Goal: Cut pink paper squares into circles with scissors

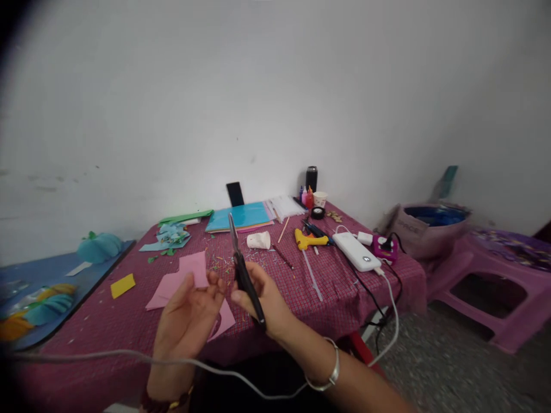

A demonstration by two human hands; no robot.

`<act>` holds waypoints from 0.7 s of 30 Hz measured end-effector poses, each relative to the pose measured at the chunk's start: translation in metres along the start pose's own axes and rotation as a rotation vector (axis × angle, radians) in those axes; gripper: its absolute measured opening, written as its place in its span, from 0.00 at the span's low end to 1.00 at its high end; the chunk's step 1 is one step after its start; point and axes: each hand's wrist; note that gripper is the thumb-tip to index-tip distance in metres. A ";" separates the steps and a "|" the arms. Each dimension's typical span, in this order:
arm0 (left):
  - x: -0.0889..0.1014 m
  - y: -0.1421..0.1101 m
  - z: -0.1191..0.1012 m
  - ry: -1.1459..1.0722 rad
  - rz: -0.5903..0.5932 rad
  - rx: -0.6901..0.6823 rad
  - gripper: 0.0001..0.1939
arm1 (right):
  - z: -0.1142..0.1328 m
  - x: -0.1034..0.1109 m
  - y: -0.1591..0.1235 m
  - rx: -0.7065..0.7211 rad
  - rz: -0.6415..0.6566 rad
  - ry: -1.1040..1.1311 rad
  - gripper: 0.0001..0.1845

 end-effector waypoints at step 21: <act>0.018 0.015 0.009 -0.110 0.185 0.237 0.19 | -0.041 0.060 0.038 0.246 0.074 -1.399 0.16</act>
Point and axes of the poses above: each hand's wrist, its own y-axis towards the middle knuckle, its own x-axis out of the back of the hand, z = x × y, and after that the axes turned 12 degrees about -z, right-handed
